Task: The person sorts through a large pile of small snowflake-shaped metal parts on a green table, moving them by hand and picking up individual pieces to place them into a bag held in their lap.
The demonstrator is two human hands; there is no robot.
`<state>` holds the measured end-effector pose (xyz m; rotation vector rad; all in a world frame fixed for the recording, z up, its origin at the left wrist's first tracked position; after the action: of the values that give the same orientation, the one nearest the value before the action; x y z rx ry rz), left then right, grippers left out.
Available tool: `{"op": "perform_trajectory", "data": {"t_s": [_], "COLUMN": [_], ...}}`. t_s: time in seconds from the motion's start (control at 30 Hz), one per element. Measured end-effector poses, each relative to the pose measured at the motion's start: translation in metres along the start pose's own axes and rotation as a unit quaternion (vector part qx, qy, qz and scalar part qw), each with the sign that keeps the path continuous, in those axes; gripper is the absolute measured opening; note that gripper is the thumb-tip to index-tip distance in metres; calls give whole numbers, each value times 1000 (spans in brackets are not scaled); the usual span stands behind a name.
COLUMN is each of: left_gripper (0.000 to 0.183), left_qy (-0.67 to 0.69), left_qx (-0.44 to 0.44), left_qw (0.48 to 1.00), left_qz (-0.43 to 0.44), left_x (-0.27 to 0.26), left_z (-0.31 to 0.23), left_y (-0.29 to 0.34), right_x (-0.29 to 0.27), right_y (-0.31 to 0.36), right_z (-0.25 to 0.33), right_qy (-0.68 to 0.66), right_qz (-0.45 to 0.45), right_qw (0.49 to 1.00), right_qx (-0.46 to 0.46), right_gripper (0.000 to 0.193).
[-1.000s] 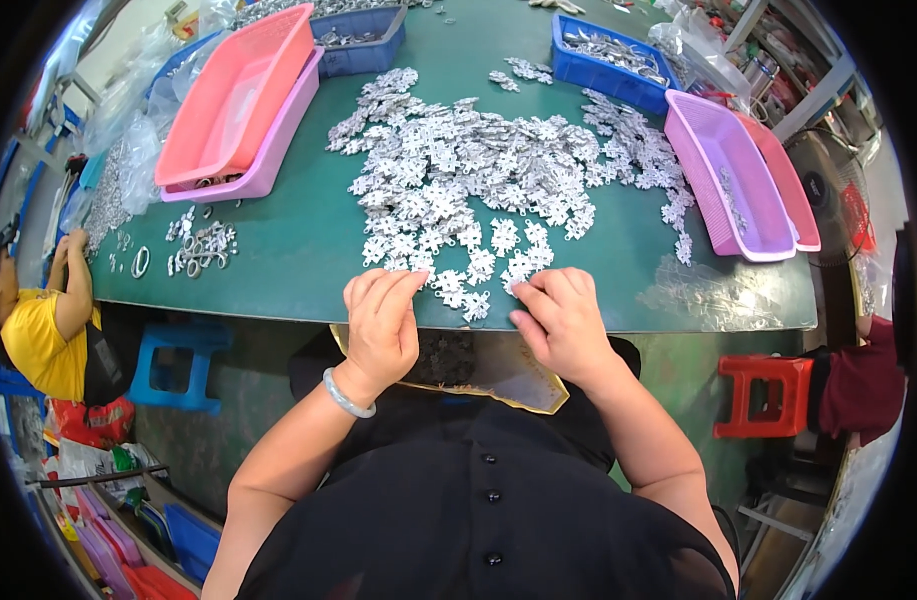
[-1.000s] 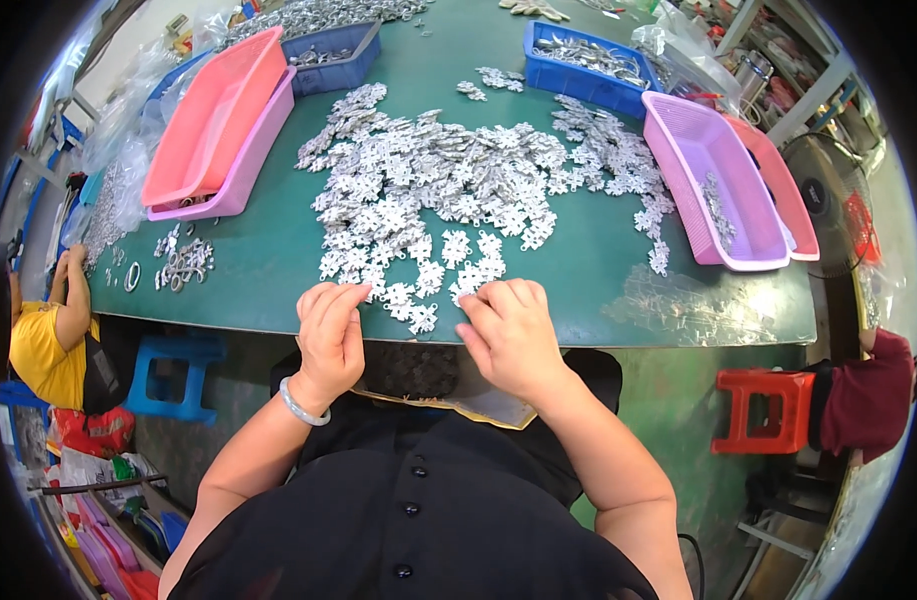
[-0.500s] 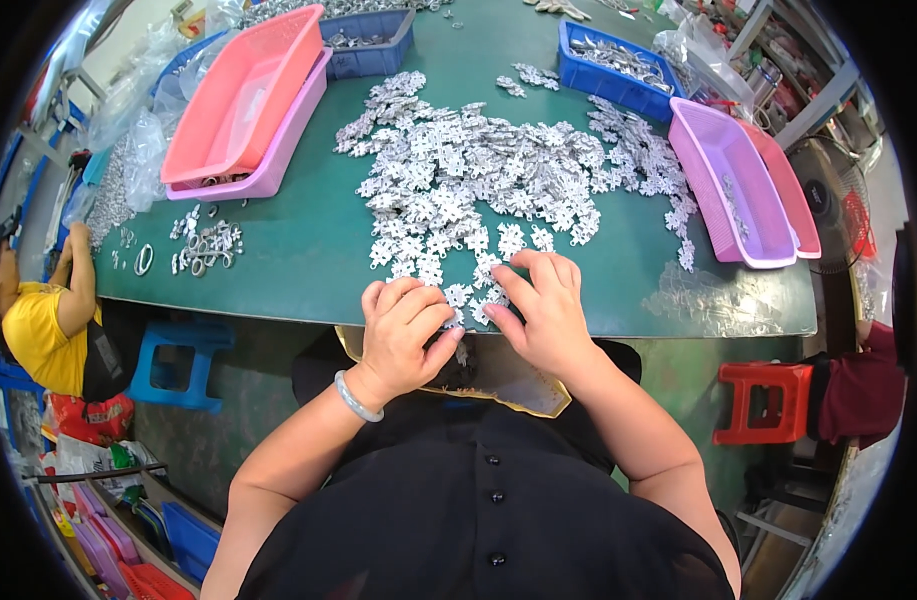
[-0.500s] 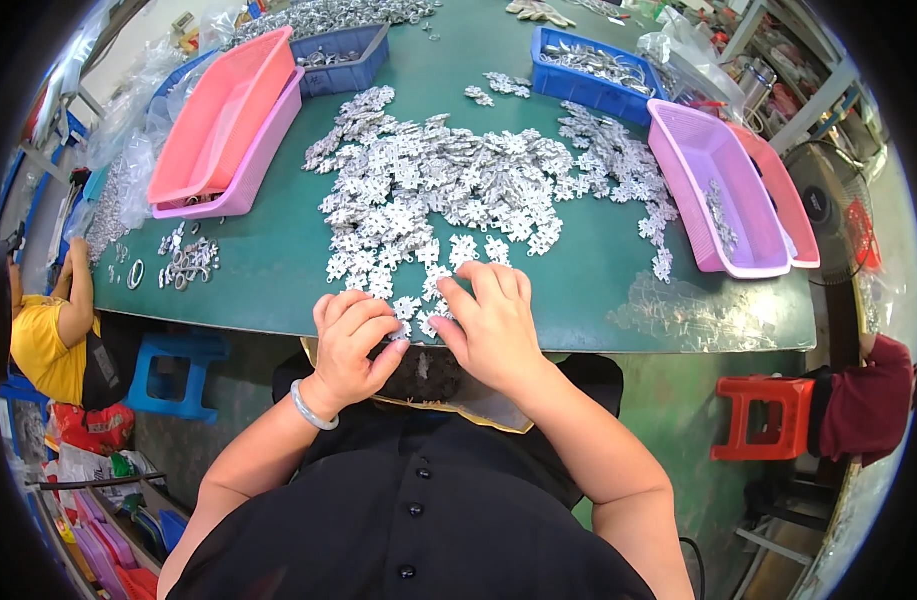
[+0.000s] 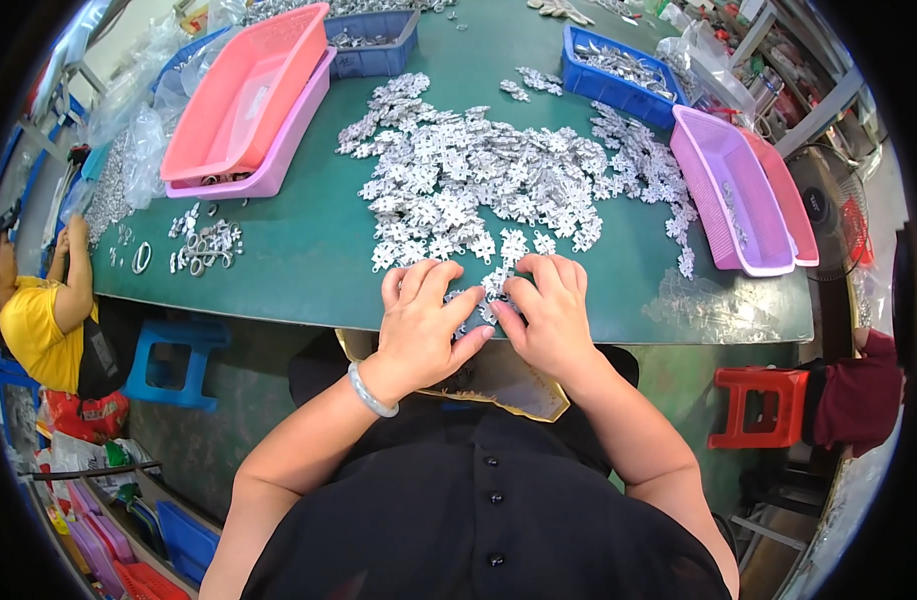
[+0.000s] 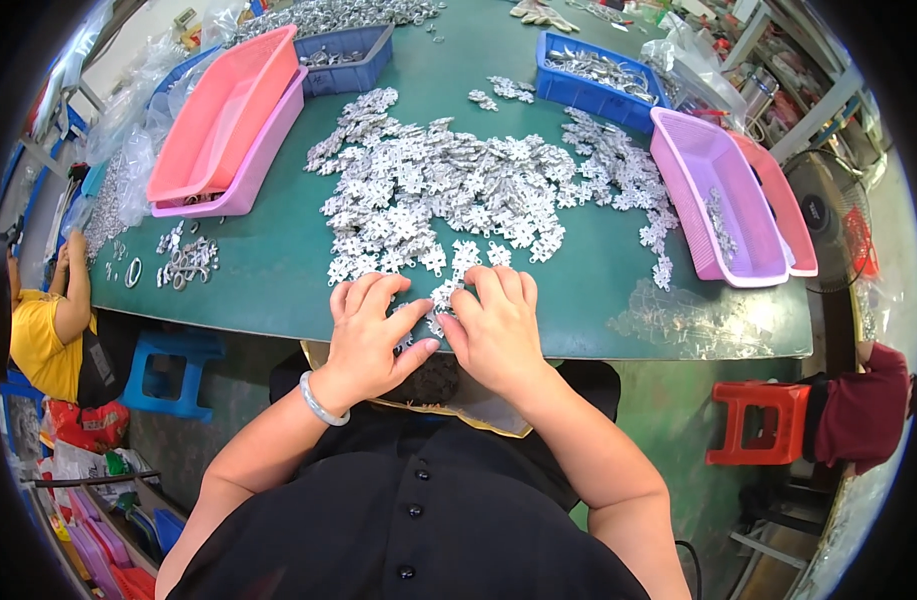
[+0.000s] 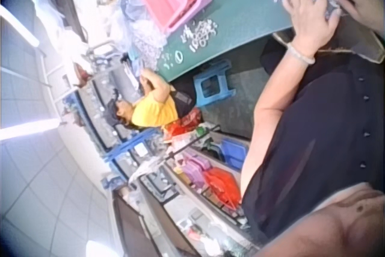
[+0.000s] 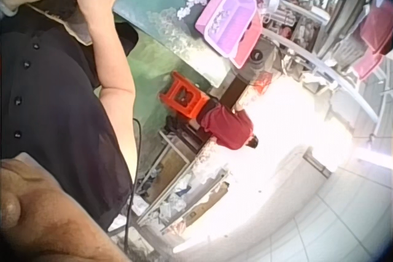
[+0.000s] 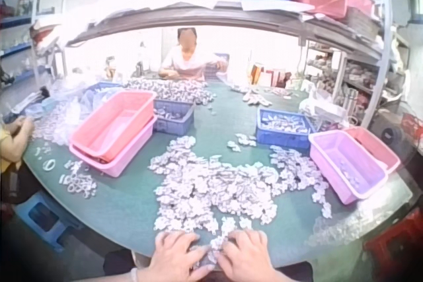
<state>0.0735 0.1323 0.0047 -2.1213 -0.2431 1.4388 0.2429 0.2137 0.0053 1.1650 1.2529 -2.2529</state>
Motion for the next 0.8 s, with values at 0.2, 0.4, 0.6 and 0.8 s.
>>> {"op": "perform_trajectory", "data": {"t_s": [0.2, 0.4, 0.6, 0.8], "left_gripper": [32, 46, 53, 42], "left_qy": [5, 17, 34, 74], "left_qx": [10, 6, 66, 86], "left_qw": [999, 1000, 997, 993], "left_qz": [-34, -13, 36, 40], "left_x": [4, 4, 7, 9], "left_z": [4, 4, -3, -3], "left_y": [6, 6, -2, -3], "right_x": [-2, -9, -11, -18], "right_y": [11, 19, 21, 22], "right_z": [-3, 4, -2, -31], "right_qy": [-15, -11, -67, 14], "right_qz": [-13, -6, -5, -29], "right_qw": [1000, 1000, 997, 992], "right_qx": [7, 8, -42, 120], "right_gripper": [23, 25, 27, 39]}}
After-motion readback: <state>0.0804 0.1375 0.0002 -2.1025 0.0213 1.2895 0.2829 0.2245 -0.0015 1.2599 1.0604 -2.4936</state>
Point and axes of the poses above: each hand's wrist, its own y-axis away from the middle knuckle, its own x-axis out of the palm, z = x × y, the point moved 1 cm from there along -y, towards the middle knuckle, and after that the axes turned 3 degrees about x, right-handed, at the moved point
